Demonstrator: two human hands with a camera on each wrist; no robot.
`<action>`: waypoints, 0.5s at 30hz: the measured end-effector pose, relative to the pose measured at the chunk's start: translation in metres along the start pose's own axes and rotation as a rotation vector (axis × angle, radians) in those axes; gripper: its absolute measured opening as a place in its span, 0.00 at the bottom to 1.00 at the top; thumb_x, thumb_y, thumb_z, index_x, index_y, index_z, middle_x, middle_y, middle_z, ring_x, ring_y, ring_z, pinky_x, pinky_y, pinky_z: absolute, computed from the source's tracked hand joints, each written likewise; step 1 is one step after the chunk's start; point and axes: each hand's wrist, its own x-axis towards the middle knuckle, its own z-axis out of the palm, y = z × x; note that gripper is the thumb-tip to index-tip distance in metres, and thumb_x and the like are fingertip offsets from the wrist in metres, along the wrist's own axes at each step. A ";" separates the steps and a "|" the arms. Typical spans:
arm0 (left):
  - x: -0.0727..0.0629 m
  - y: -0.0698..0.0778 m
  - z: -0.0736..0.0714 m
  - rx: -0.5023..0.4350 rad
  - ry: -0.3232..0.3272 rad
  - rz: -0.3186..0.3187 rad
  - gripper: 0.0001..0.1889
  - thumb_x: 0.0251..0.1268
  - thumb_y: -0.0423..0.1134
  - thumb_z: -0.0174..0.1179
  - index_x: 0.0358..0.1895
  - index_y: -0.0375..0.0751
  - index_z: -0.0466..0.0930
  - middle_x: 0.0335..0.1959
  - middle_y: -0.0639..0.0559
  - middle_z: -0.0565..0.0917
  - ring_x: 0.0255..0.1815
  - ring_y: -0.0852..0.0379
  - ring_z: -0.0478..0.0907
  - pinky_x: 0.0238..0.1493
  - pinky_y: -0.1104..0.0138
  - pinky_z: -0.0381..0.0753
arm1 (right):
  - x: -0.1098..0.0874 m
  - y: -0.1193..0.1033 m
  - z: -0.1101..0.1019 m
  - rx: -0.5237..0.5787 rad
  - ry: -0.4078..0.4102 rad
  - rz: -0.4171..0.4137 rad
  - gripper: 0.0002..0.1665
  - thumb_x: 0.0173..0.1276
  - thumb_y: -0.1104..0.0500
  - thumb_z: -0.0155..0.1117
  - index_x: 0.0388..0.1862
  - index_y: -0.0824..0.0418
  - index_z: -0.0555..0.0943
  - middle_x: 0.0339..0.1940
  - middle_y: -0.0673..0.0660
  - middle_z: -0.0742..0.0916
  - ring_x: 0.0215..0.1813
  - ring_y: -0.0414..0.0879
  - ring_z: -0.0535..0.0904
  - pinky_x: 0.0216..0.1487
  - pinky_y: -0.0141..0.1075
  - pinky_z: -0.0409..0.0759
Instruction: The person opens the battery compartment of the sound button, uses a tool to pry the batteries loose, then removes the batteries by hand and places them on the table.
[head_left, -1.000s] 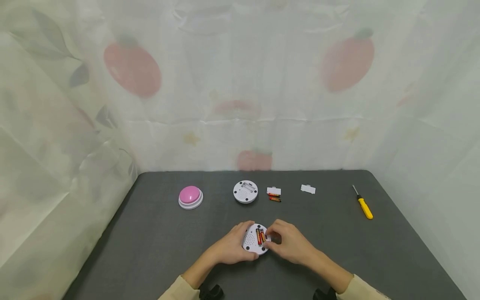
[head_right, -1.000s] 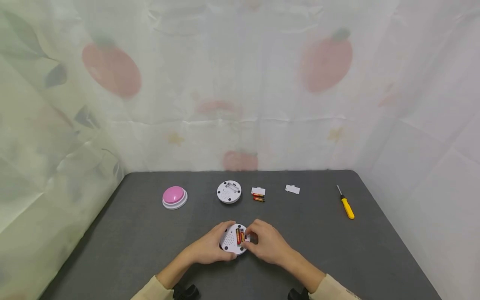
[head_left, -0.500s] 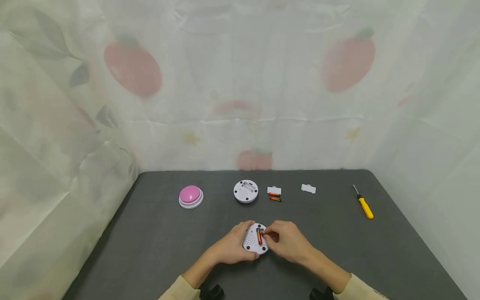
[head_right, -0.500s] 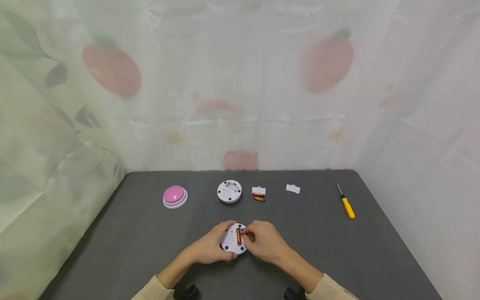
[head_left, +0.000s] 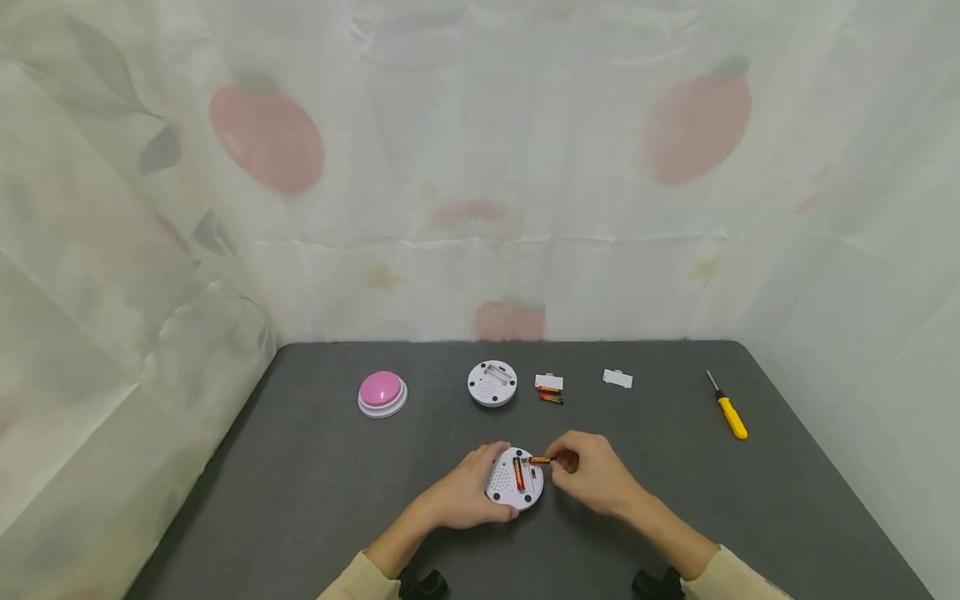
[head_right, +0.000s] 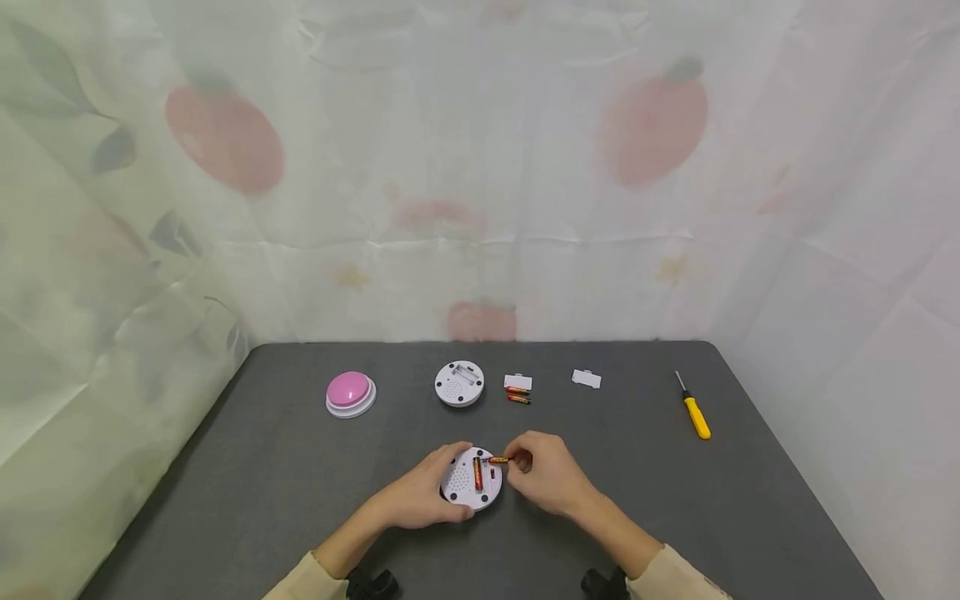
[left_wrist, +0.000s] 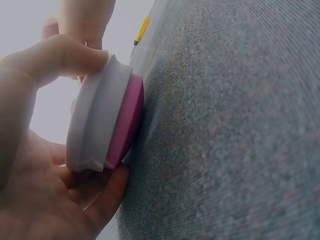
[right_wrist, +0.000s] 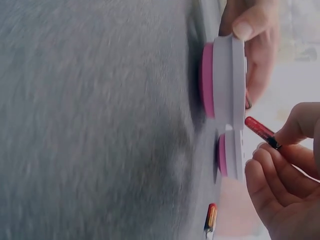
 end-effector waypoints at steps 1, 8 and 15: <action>0.000 0.000 0.000 0.000 0.002 0.002 0.50 0.48 0.55 0.73 0.74 0.37 0.62 0.61 0.51 0.73 0.56 0.56 0.69 0.56 0.60 0.71 | 0.000 0.002 -0.002 0.008 -0.002 0.010 0.10 0.59 0.70 0.68 0.37 0.58 0.86 0.31 0.41 0.82 0.32 0.34 0.76 0.35 0.32 0.79; 0.000 0.000 0.002 0.005 0.015 0.003 0.49 0.48 0.54 0.73 0.74 0.39 0.63 0.62 0.51 0.73 0.58 0.55 0.69 0.58 0.59 0.71 | 0.000 0.012 -0.022 0.028 0.009 0.035 0.10 0.61 0.70 0.68 0.38 0.57 0.86 0.32 0.43 0.83 0.33 0.36 0.77 0.37 0.34 0.79; 0.000 0.000 0.001 0.003 0.013 -0.001 0.49 0.48 0.54 0.73 0.74 0.39 0.63 0.62 0.51 0.73 0.58 0.55 0.69 0.59 0.58 0.70 | 0.006 0.021 -0.048 0.028 0.048 0.071 0.11 0.63 0.69 0.68 0.40 0.56 0.86 0.35 0.51 0.86 0.35 0.38 0.78 0.40 0.35 0.80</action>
